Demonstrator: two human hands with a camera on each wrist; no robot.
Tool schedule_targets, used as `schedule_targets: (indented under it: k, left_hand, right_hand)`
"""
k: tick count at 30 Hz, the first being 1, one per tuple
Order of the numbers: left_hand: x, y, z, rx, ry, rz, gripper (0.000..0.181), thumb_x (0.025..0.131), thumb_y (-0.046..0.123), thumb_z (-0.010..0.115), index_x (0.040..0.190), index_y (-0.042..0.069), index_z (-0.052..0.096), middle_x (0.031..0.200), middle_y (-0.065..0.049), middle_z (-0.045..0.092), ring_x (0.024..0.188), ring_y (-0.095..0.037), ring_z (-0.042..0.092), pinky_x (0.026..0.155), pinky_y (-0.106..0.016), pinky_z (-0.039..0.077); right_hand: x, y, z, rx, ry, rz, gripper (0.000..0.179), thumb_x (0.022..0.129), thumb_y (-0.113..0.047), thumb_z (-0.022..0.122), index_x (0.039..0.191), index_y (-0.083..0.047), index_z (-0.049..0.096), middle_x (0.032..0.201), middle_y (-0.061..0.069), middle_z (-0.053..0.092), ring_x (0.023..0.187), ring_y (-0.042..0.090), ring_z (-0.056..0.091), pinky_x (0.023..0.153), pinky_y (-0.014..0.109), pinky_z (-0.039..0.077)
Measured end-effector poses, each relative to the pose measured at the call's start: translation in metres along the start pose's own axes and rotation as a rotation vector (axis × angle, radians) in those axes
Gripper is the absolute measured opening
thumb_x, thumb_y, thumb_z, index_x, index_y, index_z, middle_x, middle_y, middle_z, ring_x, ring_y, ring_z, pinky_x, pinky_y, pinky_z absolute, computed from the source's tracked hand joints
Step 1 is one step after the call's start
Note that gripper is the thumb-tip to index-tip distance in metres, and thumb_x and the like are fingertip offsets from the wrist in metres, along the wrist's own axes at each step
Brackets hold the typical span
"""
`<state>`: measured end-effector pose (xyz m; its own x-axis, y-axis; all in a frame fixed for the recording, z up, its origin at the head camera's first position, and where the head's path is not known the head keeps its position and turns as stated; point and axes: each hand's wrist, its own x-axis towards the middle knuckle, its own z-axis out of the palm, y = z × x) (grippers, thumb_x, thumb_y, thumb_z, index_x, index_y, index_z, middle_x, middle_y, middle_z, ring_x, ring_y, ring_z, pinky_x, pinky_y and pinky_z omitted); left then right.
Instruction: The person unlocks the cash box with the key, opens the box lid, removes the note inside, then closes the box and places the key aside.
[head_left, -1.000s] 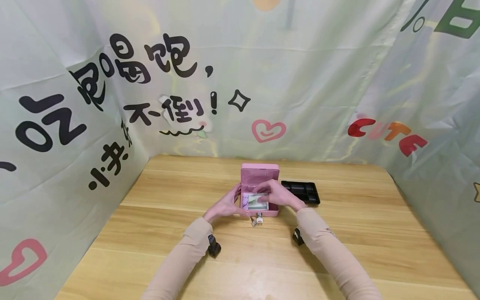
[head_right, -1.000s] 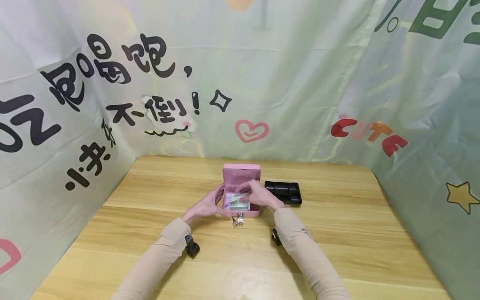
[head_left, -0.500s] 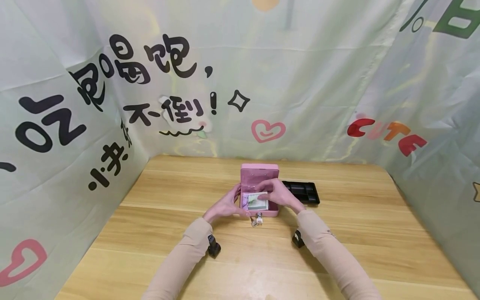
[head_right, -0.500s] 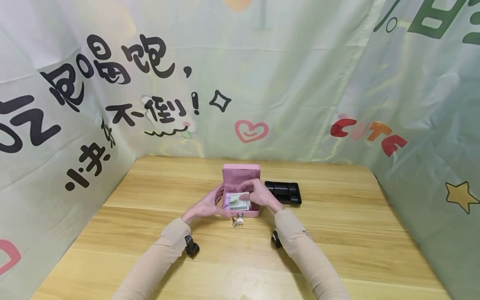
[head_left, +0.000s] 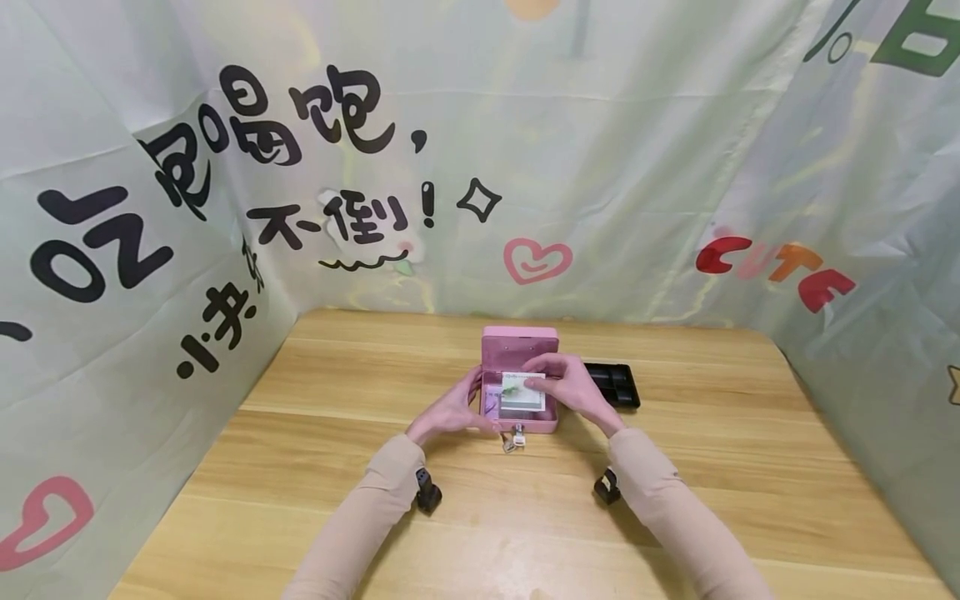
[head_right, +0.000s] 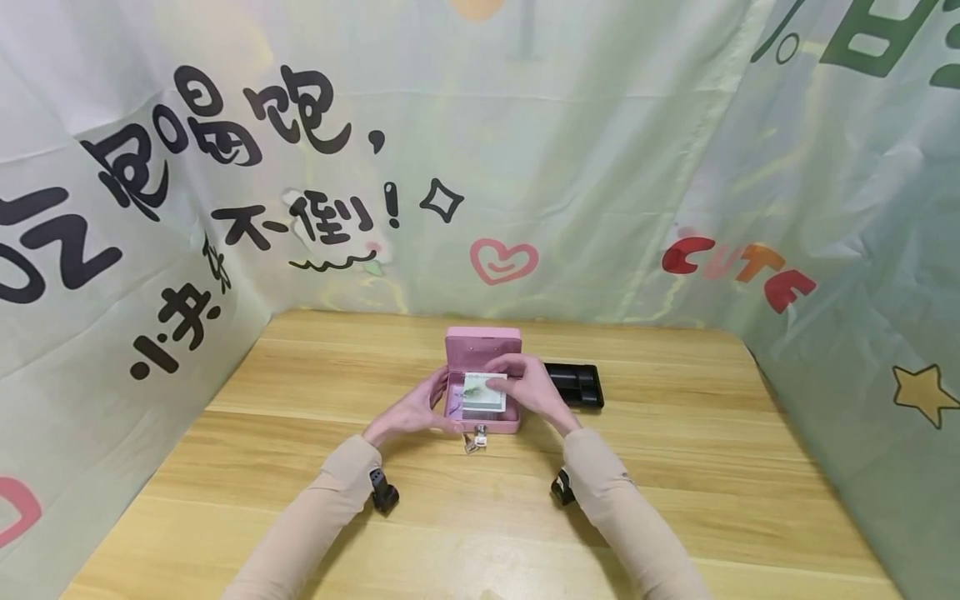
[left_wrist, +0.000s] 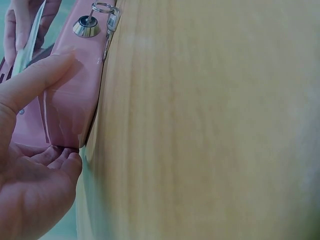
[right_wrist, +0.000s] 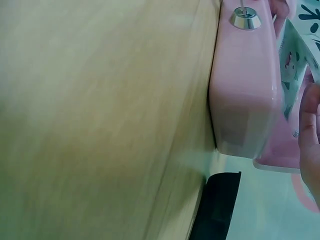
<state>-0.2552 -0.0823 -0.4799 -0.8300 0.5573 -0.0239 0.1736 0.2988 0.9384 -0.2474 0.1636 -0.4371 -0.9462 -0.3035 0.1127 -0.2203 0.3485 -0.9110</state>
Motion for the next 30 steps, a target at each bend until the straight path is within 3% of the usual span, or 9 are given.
schedule_targets:
  k: [10, 18, 22, 30]
  left_hand:
    - [-0.001, -0.001, 0.0, 0.009, -0.001, -0.015, 0.118, 0.069, 0.003, 0.087, 0.161, 0.006, 0.014, 0.167, -0.018, 0.023, 0.155, -0.038, 0.023, 0.128, -0.057, 0.018]
    - [-0.002, -0.001, 0.001, 0.009, 0.003, -0.008, 0.119, 0.069, 0.003, 0.087, 0.161, 0.005, 0.013, 0.167, -0.02, 0.022, 0.154, -0.039, 0.023, 0.128, -0.058, 0.018]
    - [-0.002, 0.0, 0.0, 0.009, 0.003, -0.001, 0.118, 0.07, 0.004, 0.087, 0.161, 0.005, 0.012, 0.167, -0.02, 0.023, 0.154, -0.041, 0.024, 0.127, -0.059, 0.018]
    - [0.0, -0.001, 0.0, 0.002, -0.008, 0.011, 0.117, 0.07, 0.004, 0.087, 0.16, 0.004, 0.013, 0.166, -0.02, 0.023, 0.154, -0.041, 0.024, 0.129, -0.056, 0.018]
  right_hand:
    - [-0.016, 0.0, -0.009, 0.032, 0.042, 0.027, 0.029, 0.089, -0.015, 0.076, 0.115, -0.002, 0.072, 0.109, 0.022, 0.074, 0.075, 0.005, 0.062, 0.06, 0.024, 0.051]
    - [-0.029, 0.002, -0.018, 0.057, 0.073, 0.017, 0.03, 0.089, -0.013, 0.076, 0.116, 0.001, 0.072, 0.115, 0.025, 0.072, 0.083, 0.002, 0.068, 0.073, 0.023, 0.059]
    - [-0.035, 0.001, -0.025, 0.072, 0.082, 0.0, 0.031, 0.089, -0.011, 0.075, 0.116, 0.003, 0.071, 0.111, 0.026, 0.072, 0.079, 0.002, 0.068, 0.069, 0.026, 0.06]
    - [-0.048, 0.008, -0.043, 0.074, 0.069, -0.038, 0.027, 0.089, -0.003, 0.073, 0.11, 0.013, 0.068, 0.085, -0.008, 0.075, 0.071, 0.0, 0.064, 0.061, 0.02, 0.057]
